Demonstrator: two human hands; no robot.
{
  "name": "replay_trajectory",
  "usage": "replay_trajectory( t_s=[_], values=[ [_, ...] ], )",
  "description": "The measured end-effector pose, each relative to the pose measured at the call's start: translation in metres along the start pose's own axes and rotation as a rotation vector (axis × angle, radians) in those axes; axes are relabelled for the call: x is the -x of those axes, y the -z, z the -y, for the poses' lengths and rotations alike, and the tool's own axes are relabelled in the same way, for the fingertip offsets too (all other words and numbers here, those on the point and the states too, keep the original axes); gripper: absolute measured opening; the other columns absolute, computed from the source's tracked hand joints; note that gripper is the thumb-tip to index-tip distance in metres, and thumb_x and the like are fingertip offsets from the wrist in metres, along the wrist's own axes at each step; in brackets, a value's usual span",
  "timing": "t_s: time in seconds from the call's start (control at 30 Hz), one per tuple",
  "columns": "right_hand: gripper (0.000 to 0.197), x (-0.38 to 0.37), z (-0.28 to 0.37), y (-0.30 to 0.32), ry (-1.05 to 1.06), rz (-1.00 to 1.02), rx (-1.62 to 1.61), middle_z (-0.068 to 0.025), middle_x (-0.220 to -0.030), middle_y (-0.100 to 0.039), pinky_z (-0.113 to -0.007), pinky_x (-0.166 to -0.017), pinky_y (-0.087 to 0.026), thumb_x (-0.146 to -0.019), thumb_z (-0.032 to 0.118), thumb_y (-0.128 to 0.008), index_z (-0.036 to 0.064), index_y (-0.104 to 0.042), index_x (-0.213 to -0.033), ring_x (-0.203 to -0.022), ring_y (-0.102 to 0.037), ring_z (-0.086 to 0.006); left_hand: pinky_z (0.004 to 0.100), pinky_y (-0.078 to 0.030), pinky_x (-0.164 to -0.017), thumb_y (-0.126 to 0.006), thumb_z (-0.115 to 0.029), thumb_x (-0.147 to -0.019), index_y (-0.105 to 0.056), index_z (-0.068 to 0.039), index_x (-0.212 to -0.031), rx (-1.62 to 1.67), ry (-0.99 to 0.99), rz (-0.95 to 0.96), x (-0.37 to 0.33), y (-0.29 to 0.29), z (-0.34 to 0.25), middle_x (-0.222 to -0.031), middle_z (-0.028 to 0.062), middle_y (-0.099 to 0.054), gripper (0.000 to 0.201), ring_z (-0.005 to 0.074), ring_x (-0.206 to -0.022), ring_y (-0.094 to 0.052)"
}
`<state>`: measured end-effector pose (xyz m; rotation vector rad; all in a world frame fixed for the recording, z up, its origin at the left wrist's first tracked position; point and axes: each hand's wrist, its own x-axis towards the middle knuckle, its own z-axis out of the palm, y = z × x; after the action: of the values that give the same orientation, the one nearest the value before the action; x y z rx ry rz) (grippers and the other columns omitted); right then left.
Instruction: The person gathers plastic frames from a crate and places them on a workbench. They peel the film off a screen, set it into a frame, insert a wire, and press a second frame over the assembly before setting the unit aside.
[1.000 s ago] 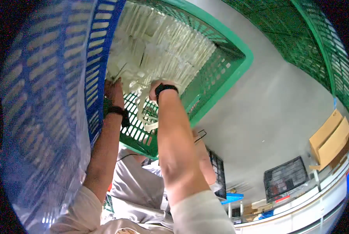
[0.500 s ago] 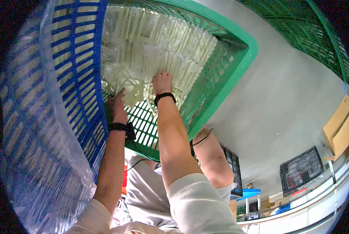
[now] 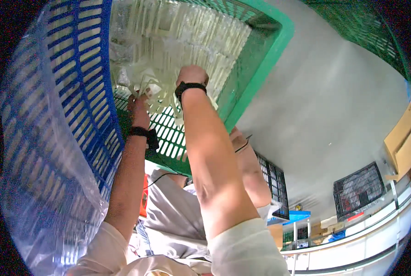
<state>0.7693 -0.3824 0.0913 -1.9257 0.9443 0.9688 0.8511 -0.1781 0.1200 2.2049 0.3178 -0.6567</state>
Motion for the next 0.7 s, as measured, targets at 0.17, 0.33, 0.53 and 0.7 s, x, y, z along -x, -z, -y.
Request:
replay_trajectory(
  t_s=[0.17, 0.33, 0.53, 0.7],
  values=[
    [0.024, 0.019, 0.010, 0.056, -0.004, -0.091, -0.066, -0.0178, -0.114, -0.073, -0.046, -0.087, -0.059, -0.086, 0.015, -0.062, 0.0078, -0.078, -0.103, -0.105, -0.071, -0.0354, 0.0312, -0.047, -0.069, -0.074, -0.011, -0.080, -0.069, -0.004, -0.095, 0.064, 0.022, 0.088, -0.007, 0.011, -0.004, -0.091, 0.0067, -0.072, 0.017, 0.0151, -0.072, -0.063],
    [0.026, 0.030, -0.001, 0.086, 0.005, -0.153, -0.109, -0.0201, -0.117, -0.072, -0.048, -0.089, -0.058, -0.083, 0.016, -0.063, 0.0056, -0.077, -0.103, -0.107, -0.070, -0.0380, 0.0316, -0.047, -0.069, -0.072, -0.011, -0.082, -0.070, -0.003, -0.092, 0.199, 0.024, 0.008, 0.015, 0.003, -0.006, -0.086, 0.0075, -0.073, 0.013, 0.0153, -0.073, -0.065],
    [0.034, 0.061, 0.000, 0.126, 0.113, -0.276, -0.197, -0.0236, -0.106, -0.072, -0.046, -0.089, -0.057, -0.077, 0.018, -0.069, 0.0025, -0.075, -0.106, -0.104, -0.069, -0.0437, 0.0374, -0.051, -0.078, -0.070, -0.014, -0.087, -0.068, -0.001, -0.112, -0.230, -0.240, -0.030, 0.051, 0.010, -0.022, -0.095, 0.0081, -0.074, 0.028, 0.0273, -0.083, -0.070],
    [0.047, 0.128, 0.000, 0.167, 0.429, -0.239, -0.244, -0.0257, -0.099, -0.072, -0.044, -0.088, -0.056, -0.070, 0.019, -0.079, -0.0002, -0.070, -0.112, -0.099, -0.069, -0.0449, 0.0386, -0.054, -0.080, -0.061, -0.013, -0.095, -0.067, -0.001, -0.112, -0.164, -0.365, 0.007, 0.106, 0.027, -0.025, -0.101, 0.0164, -0.070, 0.022, 0.0295, -0.092, -0.069]
  ],
)
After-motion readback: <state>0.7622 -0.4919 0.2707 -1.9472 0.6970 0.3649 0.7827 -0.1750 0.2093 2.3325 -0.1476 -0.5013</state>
